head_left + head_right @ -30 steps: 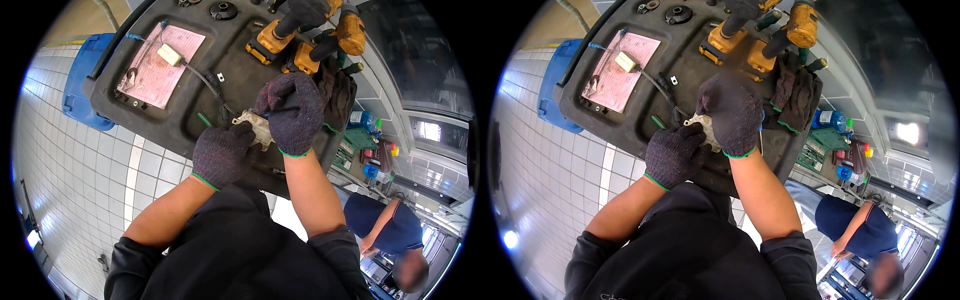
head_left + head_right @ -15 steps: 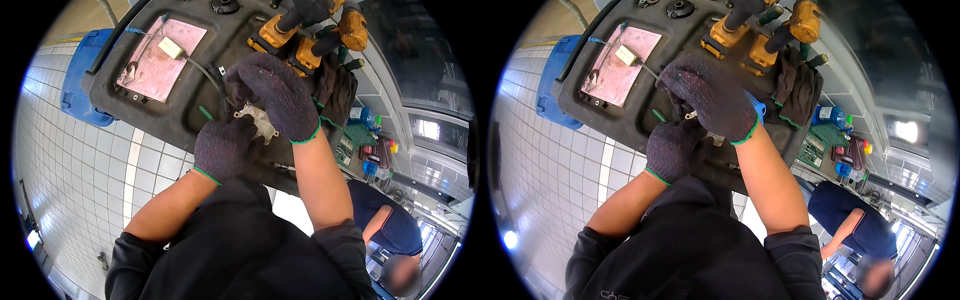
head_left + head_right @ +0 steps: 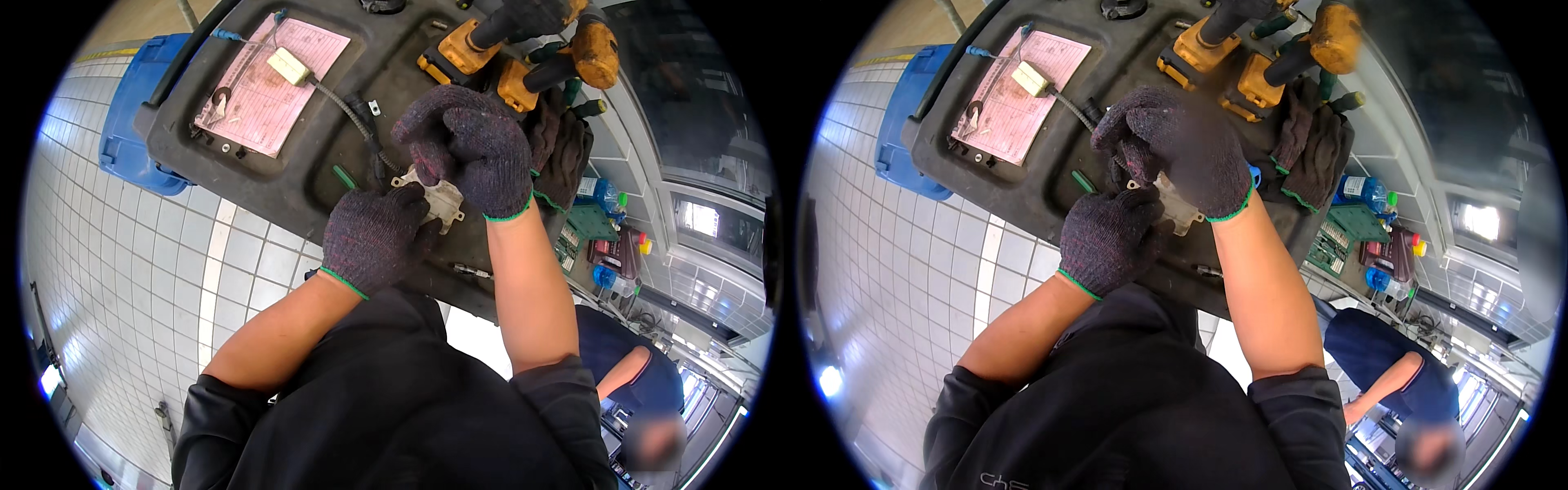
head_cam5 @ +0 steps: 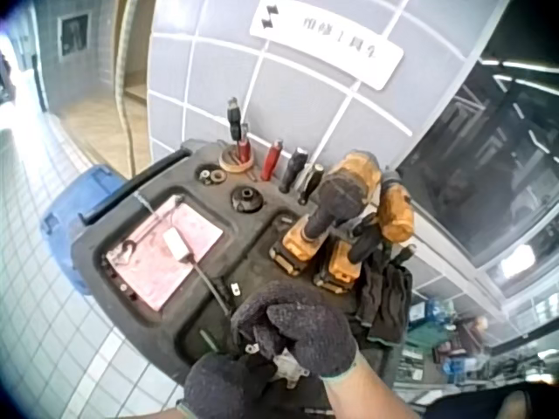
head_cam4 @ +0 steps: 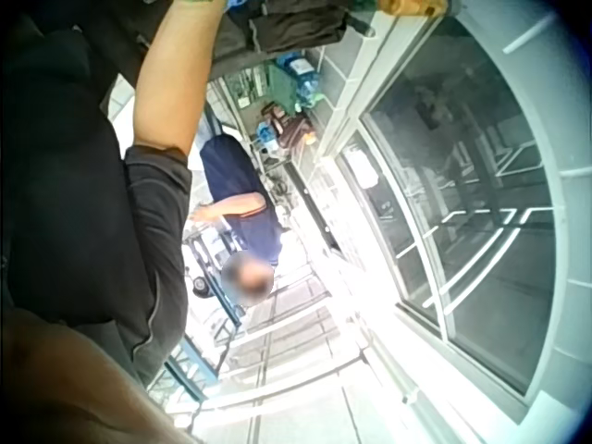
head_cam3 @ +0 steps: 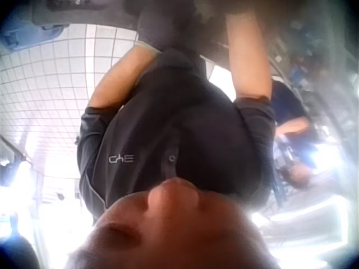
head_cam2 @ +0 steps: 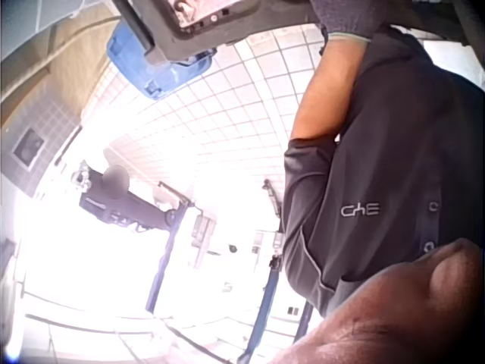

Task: The person disassembles a small electronic component on a workbench using a screwdriver and a blue air blow gun. They remove screws, separate the casing, and inspect the internal parts. The person then places the disassembled components into a blue plastic bin.

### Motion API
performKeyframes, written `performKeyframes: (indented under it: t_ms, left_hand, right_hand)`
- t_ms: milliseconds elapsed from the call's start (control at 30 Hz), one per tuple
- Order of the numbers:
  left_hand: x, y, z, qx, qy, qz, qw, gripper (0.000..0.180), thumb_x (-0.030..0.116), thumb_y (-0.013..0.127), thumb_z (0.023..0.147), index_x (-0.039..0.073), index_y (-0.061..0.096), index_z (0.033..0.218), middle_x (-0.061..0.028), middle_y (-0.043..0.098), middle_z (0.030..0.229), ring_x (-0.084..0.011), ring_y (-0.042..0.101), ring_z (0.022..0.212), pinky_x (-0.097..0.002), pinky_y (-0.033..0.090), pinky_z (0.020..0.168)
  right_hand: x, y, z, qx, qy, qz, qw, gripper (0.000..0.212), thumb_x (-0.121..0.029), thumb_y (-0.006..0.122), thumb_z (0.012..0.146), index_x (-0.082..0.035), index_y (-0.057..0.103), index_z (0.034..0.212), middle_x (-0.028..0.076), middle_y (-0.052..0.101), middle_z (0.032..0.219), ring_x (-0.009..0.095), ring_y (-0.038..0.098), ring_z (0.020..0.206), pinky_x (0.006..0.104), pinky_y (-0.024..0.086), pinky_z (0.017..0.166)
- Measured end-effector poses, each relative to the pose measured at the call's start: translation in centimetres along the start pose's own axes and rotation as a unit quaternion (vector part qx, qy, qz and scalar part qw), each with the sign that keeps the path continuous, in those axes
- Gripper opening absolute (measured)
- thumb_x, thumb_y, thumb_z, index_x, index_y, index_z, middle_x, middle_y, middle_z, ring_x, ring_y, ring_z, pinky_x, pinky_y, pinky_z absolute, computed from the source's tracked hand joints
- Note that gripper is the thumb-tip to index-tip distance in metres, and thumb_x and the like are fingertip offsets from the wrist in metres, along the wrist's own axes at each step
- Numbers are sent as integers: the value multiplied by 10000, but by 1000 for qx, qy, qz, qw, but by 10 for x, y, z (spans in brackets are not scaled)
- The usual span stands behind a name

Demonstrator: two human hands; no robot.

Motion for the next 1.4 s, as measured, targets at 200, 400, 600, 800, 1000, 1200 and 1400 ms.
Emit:
performKeyframes:
  t_ms: [200,400,600,800,1000,1200,1400]
  left_hand:
    - [-1,-2,-4,15,10,1,1000,209,285,796,826,122,763,953,-65,754,1079,-335,707,763,-466,559,682]
    - [4,2,1,-1,28,33,999,180,255,773,845,121,755,964,-70,754,1083,-339,710,773,-471,554,690]
    - [18,-14,0,51,73,-7,996,468,126,751,863,70,681,1322,-217,732,1218,-430,708,1002,-488,566,838]
    - [95,31,5,-192,137,-43,971,331,110,732,870,44,749,1194,-194,735,1019,-438,684,952,-522,536,802]
    - [209,98,6,-263,168,-136,940,139,178,712,939,56,770,973,-157,759,959,-375,729,890,-459,575,790]
    - [312,189,-24,-357,301,-95,879,120,159,670,926,87,737,994,-123,739,952,-368,713,864,-459,571,739]
    - [352,275,-35,-343,337,31,876,178,156,638,974,66,746,1082,-195,727,1018,-407,705,946,-467,577,791]
  right_hand:
    - [-19,8,-2,51,-150,-209,965,386,-256,630,944,103,695,1068,109,632,743,174,583,635,332,501,611]
    - [8,-31,-28,205,-97,-41,973,307,-12,641,787,-5,715,1084,43,638,808,163,631,692,345,527,658]
    - [-5,-67,-105,222,-250,342,878,261,-240,638,1051,-32,664,1207,54,580,719,233,602,648,402,509,615]
    - [15,-74,-222,275,-239,464,807,364,-384,538,1050,-109,672,1246,-30,475,703,167,498,688,371,419,639]
    - [36,-107,-349,400,-262,510,715,317,-395,535,1007,-143,671,1142,-74,428,679,142,389,635,352,344,643]
    - [60,-148,-497,463,-380,503,623,281,-357,539,1001,-130,706,1004,-71,467,633,146,420,589,340,337,592]
    - [66,-223,-758,683,-437,402,425,262,-322,531,1017,-147,571,826,-57,376,598,147,361,523,341,333,533]
Point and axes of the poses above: each hand's wrist, its own z-axis towards the middle knuckle, its own y-axis out of the palm, x = y × z, the point moved 8 cm from there along z, towards the middle knuckle
